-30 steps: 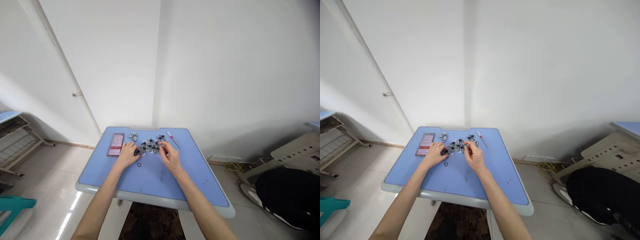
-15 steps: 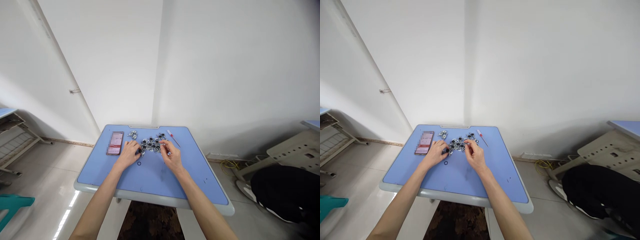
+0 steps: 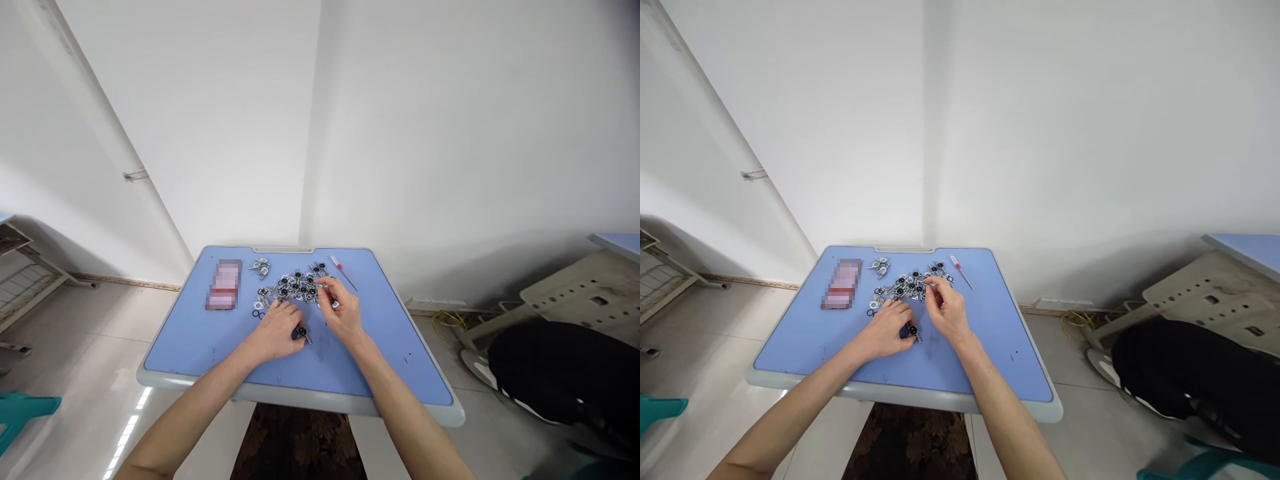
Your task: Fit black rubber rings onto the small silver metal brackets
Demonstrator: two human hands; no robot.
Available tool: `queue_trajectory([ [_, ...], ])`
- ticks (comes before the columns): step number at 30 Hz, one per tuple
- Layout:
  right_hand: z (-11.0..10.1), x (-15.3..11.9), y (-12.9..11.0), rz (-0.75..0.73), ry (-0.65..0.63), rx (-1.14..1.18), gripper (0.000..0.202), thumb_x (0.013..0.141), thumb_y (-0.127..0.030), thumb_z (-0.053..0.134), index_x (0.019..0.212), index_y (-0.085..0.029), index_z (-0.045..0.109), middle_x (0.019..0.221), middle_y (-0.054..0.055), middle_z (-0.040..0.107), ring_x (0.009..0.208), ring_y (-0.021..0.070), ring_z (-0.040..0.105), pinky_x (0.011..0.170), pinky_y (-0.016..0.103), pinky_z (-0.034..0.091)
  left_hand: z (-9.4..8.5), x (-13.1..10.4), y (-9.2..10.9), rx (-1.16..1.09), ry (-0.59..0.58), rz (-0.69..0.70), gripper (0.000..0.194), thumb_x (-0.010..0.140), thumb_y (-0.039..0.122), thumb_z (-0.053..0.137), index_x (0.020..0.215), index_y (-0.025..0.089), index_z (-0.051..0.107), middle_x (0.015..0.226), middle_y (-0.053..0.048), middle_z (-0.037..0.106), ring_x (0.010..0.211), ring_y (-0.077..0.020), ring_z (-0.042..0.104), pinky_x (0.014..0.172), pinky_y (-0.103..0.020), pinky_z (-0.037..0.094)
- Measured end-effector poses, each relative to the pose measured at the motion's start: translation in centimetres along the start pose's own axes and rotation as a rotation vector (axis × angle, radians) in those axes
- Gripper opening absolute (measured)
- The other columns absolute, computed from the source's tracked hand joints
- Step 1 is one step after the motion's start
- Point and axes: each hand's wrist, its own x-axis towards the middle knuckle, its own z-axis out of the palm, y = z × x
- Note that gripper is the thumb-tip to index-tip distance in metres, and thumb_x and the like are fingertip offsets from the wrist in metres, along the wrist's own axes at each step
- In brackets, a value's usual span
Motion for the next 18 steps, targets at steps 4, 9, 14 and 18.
queue_trajectory([
  [4,0.0,0.0,0.0,0.006,-0.005,0.011,0.015,0.089,-0.021,0.044,0.097,-0.018,0.055,0.057,-0.005,0.044,0.045,0.0083,0.036,0.045,0.022,0.033,-0.1,-0.1,-0.5,0.026,-0.044,-0.027,0.036,0.073,0.051,0.068,0.083,0.018,0.056,0.086,-0.005,0.061,0.086,-0.0241,0.054,0.080,-0.038,0.035],
  [9,-0.1,0.0,-0.1,0.023,-0.005,-0.001,0.015,0.088,-0.021,0.044,0.097,-0.018,0.056,0.056,-0.006,0.042,0.044,0.0077,0.033,0.045,0.022,0.031,-2.3,-0.9,-2.4,-0.088,-0.141,-0.007,0.030,0.074,0.038,0.071,0.090,0.019,0.055,0.091,-0.002,0.059,0.091,-0.0218,0.053,0.082,-0.036,0.034],
  [14,-0.1,0.0,-0.3,0.031,-0.023,-0.001,0.014,0.088,-0.021,0.044,0.095,-0.018,0.056,0.054,-0.006,0.040,0.044,0.0083,0.032,0.046,0.023,0.030,-3.4,-1.2,-3.8,-0.117,-0.162,-0.025,0.006,0.083,0.015,0.056,0.086,0.020,0.059,0.091,-0.001,0.059,0.093,-0.0199,0.053,0.082,-0.034,0.033],
  [18,-0.2,0.0,-0.4,0.045,-0.044,-0.001,0.015,0.088,-0.023,0.045,0.096,-0.019,0.056,0.054,-0.006,0.040,0.045,0.0087,0.033,0.046,0.023,0.031,-3.1,-0.8,-4.1,-0.054,-0.094,-0.049,0.015,0.084,0.009,0.050,0.083,0.019,0.061,0.089,-0.003,0.060,0.090,-0.0205,0.053,0.079,-0.035,0.034],
])
